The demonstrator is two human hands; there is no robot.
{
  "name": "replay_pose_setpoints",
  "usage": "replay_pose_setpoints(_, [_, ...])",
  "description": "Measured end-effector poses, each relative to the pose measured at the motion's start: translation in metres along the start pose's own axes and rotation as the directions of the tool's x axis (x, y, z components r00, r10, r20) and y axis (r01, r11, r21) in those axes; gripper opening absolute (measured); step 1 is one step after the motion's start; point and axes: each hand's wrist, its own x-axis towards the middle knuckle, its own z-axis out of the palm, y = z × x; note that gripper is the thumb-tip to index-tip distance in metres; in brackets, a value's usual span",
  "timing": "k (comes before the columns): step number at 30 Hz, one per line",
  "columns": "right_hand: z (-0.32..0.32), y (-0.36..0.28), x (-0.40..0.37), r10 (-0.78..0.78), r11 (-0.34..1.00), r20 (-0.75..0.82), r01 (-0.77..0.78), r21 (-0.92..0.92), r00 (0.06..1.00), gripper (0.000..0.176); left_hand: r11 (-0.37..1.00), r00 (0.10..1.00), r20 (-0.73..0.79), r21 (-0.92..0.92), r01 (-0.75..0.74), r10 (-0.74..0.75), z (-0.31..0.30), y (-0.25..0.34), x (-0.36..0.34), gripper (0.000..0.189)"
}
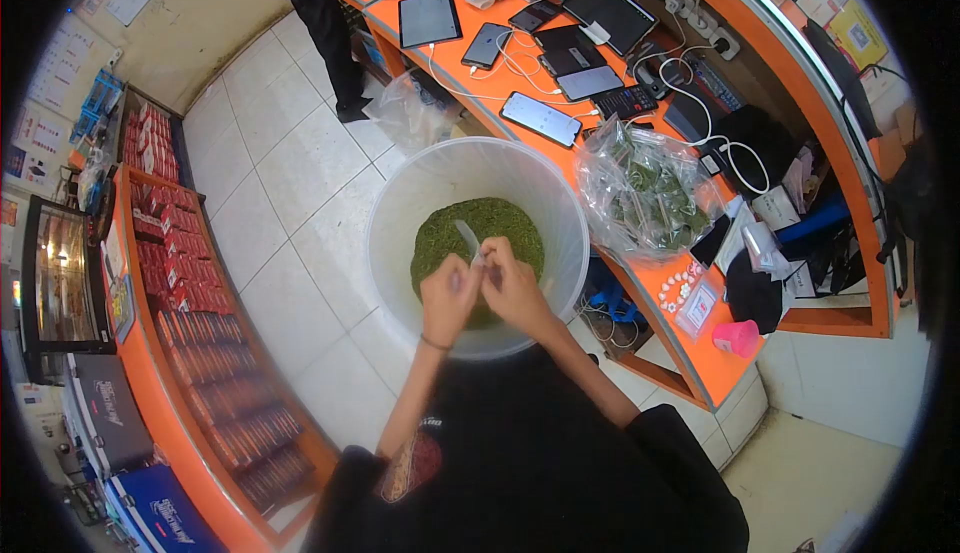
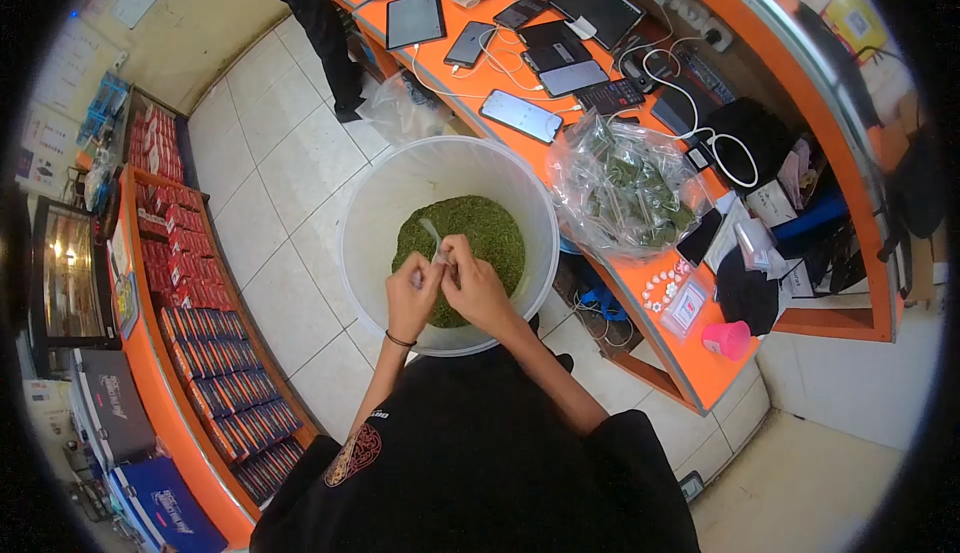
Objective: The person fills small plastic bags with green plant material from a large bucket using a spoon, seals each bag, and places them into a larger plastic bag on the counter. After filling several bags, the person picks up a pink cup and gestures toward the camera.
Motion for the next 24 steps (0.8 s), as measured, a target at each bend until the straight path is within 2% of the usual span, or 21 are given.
replay_pose_setpoints(1, [0.001,0.009,0.0,-0.056,0.997,-0.089,0.052,-0.051,0.994,0.03,1.0,1.0,-0.003,0.002,0.002,-0.002,-0.003,-0.002,0.003,0.013])
replay_pose_setpoints(2, [0.002,0.016,0.0,-0.117,0.989,-0.174,0.099,-0.106,0.978,0.034,0.998,0.993,-0.1,0.02,-0.058,0.06,-0.007,-0.005,0.006,0.017])
replay_pose_setpoints(3, [0.0,0.015,0.001,-0.119,0.989,-0.169,0.102,-0.104,0.978,0.034,0.993,0.973,-0.196,0.044,-0.114,0.12,-0.009,-0.007,0.008,0.021])
replay_pose_setpoints(5, [-0.002,0.011,0.004,0.067,0.997,-0.164,-0.071,-0.022,0.984,0.032,0.988,0.97,-0.184,0.02,-0.155,0.156,-0.005,-0.007,0.007,0.022])
replay_pose_setpoints(7, [-0.005,0.011,0.006,0.071,0.997,-0.156,-0.069,0.017,0.985,0.032,0.904,0.905,-0.055,-0.057,-0.424,0.421,-0.009,0.005,0.009,0.032])
replay_pose_setpoints(8, [-0.008,0.012,0.006,0.104,0.993,-0.092,-0.098,0.063,0.99,0.032,0.916,0.916,0.056,-0.083,-0.391,0.396,-0.014,0.009,0.006,0.049])
replay_pose_setpoints(12, [-0.01,0.009,0.007,0.175,0.977,0.055,-0.181,0.116,0.983,0.031,0.935,0.936,0.067,-0.104,-0.339,0.346,-0.013,0.005,0.005,0.057])
replay_pose_setpoints(13, [-0.009,0.008,0.009,0.176,0.977,0.058,-0.182,0.115,0.983,0.031,0.92,0.92,0.043,-0.062,-0.387,0.39,-0.013,-0.003,0.006,0.061])
replay_pose_setpoints(15, [-0.008,0.006,0.013,0.261,0.864,0.157,-0.303,0.402,0.953,0.021,0.902,0.902,0.02,-0.02,-0.431,0.431,-0.018,-0.007,0.007,0.064])
replay_pose_setpoints(17, [-0.019,0.012,0.018,0.305,0.848,0.19,-0.357,0.392,0.933,0.019,0.978,0.987,-0.027,-0.133,-0.158,0.156,-0.028,-0.004,0.006,0.066])
replay_pose_setpoints(18, [-0.022,0.015,0.022,0.348,0.828,0.221,-0.409,0.383,0.911,0.027,0.973,0.968,-0.137,-0.067,-0.22,0.209,-0.031,-0.008,0.006,0.067])
replay_pose_setpoints(19, [-0.022,0.018,0.027,0.351,0.828,0.223,-0.413,0.381,0.91,0.027,0.974,0.969,-0.137,-0.069,-0.216,0.205,-0.033,-0.013,0.007,0.067])
replay_pose_setpoints(20, [-0.021,0.021,0.033,0.337,0.925,0.135,-0.354,0.138,0.932,0.033,0.971,0.961,-0.201,-0.102,-0.215,0.191,-0.035,-0.019,0.009,0.065])
replay_pose_setpoints(21, [-0.02,0.023,0.039,0.297,0.95,0.055,-0.289,-0.121,0.953,0.04,0.967,0.948,-0.264,-0.135,-0.217,0.176,-0.036,-0.024,0.01,0.064])
replay_pose_setpoints(23, [-0.003,0.037,0.048,0.346,0.936,0.094,-0.337,-0.099,0.933,0.044,0.963,0.946,-0.28,-0.163,-0.214,0.162,-0.037,-0.027,0.011,0.066])
replay_pose_setpoints(24, [0.014,0.059,0.05,0.24,0.941,0.085,-0.211,-0.263,0.967,0.044,0.96,0.947,-0.285,-0.193,-0.204,0.144,-0.036,-0.027,0.01,0.066])
